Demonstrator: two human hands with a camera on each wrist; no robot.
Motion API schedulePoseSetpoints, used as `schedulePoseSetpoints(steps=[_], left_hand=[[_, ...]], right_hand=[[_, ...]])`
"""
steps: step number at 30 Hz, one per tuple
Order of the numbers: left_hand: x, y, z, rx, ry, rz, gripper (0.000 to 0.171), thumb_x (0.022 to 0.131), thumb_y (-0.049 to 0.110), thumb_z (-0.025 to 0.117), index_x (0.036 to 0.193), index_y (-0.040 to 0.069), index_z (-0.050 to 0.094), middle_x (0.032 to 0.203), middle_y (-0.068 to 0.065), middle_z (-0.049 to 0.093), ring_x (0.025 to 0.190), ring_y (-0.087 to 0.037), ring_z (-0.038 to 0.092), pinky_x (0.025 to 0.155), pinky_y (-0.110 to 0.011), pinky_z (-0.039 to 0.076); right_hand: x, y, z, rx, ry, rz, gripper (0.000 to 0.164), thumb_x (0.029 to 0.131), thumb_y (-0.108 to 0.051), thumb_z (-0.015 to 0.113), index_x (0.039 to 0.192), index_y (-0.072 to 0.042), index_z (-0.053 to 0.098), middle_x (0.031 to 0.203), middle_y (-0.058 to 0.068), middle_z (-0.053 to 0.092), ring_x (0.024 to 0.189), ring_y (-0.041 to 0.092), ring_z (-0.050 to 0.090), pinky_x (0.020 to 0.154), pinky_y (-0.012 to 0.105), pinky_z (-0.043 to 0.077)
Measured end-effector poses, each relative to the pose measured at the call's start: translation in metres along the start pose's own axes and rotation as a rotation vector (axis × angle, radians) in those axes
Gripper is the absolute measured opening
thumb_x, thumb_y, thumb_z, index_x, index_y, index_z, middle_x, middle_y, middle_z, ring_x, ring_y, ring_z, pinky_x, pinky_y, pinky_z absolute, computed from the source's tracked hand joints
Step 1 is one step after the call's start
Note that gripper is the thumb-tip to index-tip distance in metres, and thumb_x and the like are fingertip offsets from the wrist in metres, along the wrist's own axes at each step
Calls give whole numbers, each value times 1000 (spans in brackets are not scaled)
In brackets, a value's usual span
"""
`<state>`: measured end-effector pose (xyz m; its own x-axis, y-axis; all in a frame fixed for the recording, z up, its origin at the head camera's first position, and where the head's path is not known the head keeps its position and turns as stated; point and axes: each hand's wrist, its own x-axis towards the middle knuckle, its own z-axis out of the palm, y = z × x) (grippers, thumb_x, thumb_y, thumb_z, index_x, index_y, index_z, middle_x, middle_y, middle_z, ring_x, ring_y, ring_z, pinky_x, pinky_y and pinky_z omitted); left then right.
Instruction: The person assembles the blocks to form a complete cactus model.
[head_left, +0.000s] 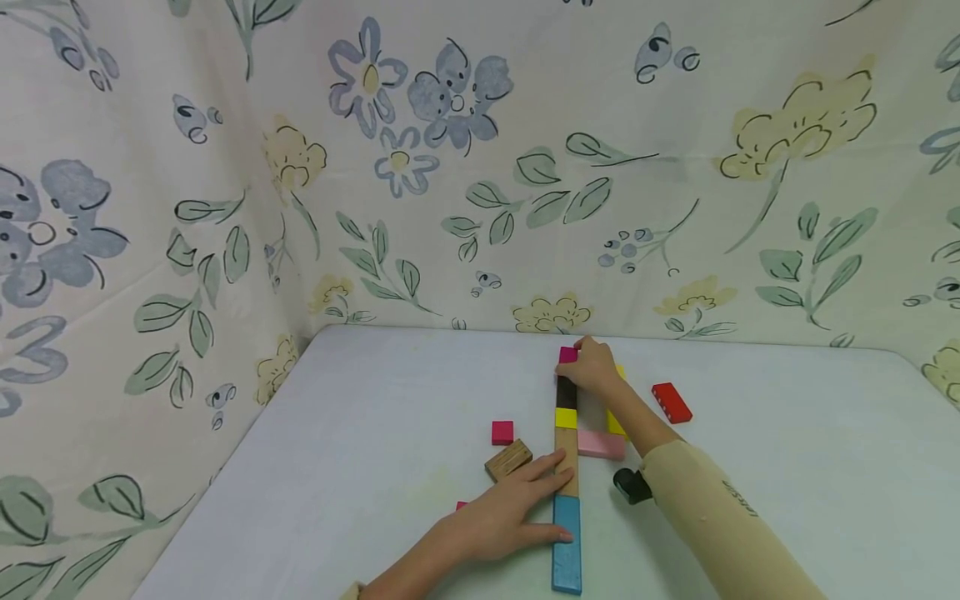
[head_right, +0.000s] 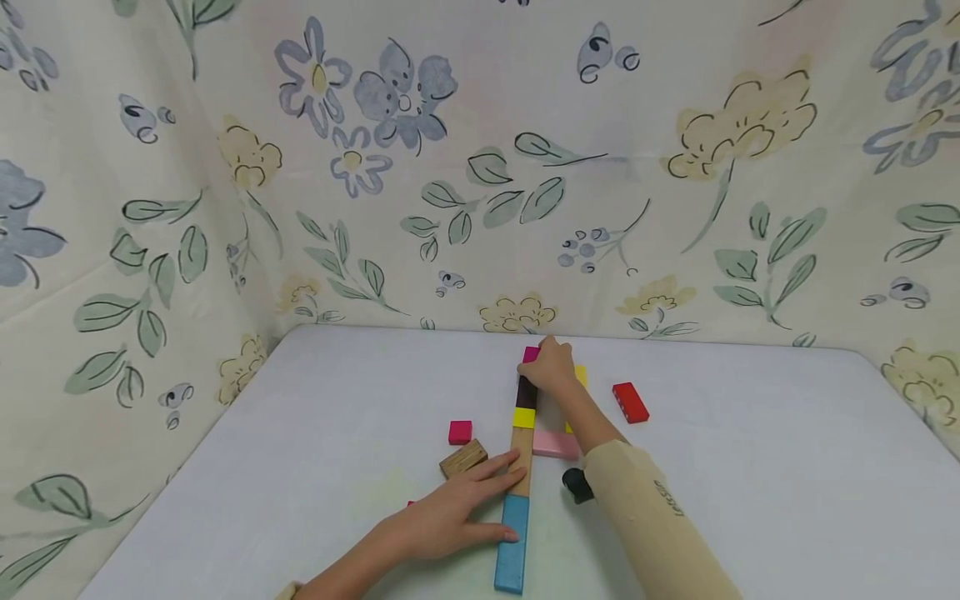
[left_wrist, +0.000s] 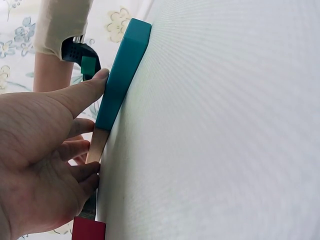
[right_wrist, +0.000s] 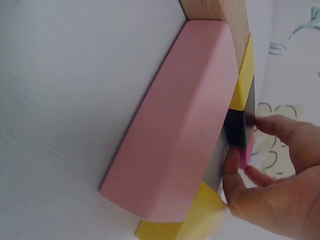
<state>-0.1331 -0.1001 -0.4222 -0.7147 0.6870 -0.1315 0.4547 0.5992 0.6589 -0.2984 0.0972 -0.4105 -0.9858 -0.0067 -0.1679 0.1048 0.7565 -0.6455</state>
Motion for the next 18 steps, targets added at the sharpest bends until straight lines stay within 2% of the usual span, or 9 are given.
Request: schedulePoseSetpoints(steps=[18], left_hand=[[1, -2, 1, 14, 0, 8, 74, 101, 44, 70, 164, 18, 41, 175, 2, 25, 159, -19, 30, 123, -36, 37]], right_hand=[[-7, -6, -4, -10, -15, -15, 64, 95, -18, 70, 144, 13, 44, 138, 36, 50, 127, 45, 51, 109, 53, 52]])
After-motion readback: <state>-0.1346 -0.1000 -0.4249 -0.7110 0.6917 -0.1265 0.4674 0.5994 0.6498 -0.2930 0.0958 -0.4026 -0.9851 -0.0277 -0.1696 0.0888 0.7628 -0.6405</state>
